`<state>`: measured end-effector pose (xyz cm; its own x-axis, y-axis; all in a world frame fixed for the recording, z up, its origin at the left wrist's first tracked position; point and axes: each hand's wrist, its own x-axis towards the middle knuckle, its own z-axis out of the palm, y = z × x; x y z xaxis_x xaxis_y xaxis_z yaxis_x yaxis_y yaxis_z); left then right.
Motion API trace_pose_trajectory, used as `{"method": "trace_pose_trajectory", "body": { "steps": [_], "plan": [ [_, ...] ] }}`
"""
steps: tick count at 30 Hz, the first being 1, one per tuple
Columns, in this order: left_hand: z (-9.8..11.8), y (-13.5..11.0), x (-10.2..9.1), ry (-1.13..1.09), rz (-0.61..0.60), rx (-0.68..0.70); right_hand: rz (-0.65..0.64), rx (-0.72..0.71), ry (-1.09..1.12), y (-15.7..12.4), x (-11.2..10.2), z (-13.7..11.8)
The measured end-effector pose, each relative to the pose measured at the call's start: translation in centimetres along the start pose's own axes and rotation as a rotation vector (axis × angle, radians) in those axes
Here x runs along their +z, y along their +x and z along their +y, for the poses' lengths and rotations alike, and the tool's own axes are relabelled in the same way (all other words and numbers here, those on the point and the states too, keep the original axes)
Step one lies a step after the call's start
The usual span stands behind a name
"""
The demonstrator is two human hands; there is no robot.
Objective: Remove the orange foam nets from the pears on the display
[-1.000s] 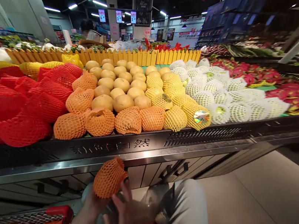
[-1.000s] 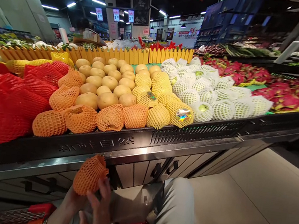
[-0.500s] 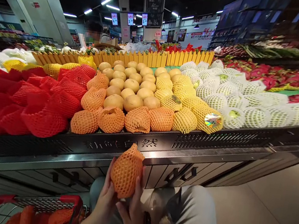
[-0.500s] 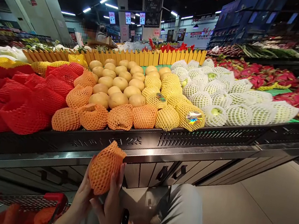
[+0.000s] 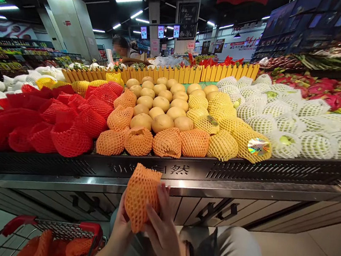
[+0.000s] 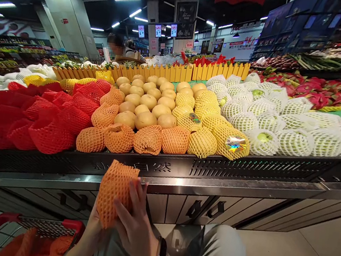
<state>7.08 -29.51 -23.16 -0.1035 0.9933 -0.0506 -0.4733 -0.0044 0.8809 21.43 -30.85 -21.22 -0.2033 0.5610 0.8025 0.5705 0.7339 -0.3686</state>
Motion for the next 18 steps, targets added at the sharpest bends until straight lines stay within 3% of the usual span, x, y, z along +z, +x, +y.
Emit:
{"method": "trace_pose_trajectory", "body": {
  "steps": [5, 12, 15, 18],
  "plan": [
    [0.0, 0.2, -0.7, 0.033, -0.048, 0.138, -0.114, -0.132, 0.035, 2.7, -2.8, 1.6],
    [0.3, -0.4, -0.1, 0.136, -0.099, 0.253, -0.179, -0.216, 0.099, 4.0, -2.5, 2.4],
    [1.6, -0.6, 0.3, 0.221, -0.126, 0.343, -0.162, -0.273, 0.162, 4.8, -2.7, 2.6],
    [4.1, -0.5, 0.1, 0.365, -0.309, 0.442, -0.136, -0.319, 0.227, 5.8, -3.7, 2.8]
  ]
}}
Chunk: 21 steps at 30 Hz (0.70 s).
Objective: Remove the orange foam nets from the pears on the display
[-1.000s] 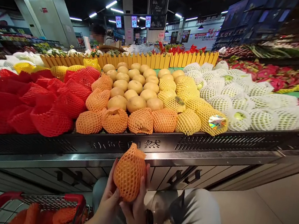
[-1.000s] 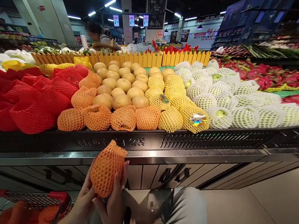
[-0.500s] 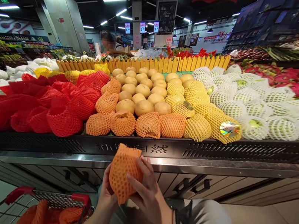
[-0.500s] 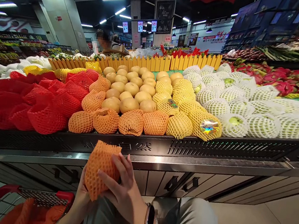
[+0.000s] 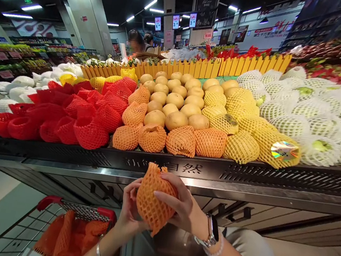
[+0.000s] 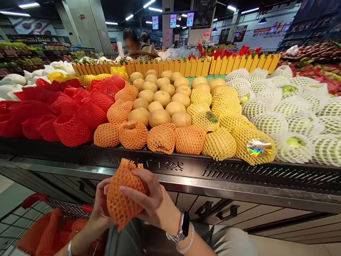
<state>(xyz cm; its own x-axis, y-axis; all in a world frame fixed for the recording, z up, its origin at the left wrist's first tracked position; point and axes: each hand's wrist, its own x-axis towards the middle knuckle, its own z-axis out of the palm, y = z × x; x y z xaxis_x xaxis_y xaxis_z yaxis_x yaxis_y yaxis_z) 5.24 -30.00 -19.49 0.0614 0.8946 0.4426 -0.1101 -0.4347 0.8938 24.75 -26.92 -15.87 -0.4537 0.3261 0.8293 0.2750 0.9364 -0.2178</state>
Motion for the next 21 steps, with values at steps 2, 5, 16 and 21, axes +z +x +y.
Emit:
{"method": "trace_pose_trajectory", "body": {
  "steps": [2, 5, 16, 21],
  "plan": [
    [1.6, 0.8, -1.3, 0.136, -0.183, 0.123, 0.024, -0.040, 0.017, 0.5, -1.1, 0.1],
    [4.0, 2.0, -2.8, 0.519, -0.210, 0.536, 0.035, -0.107, -0.030, 1.4, -2.7, 0.2],
    [9.2, 5.2, 1.7, 1.038, -0.100, 0.725, -0.135, -0.253, -0.173, 7.6, -6.0, 0.8],
    [8.6, 7.6, 1.2, 0.969, 0.137, 0.676, -0.329, -0.253, -0.254, 12.0, -7.5, 0.7]
  ]
}}
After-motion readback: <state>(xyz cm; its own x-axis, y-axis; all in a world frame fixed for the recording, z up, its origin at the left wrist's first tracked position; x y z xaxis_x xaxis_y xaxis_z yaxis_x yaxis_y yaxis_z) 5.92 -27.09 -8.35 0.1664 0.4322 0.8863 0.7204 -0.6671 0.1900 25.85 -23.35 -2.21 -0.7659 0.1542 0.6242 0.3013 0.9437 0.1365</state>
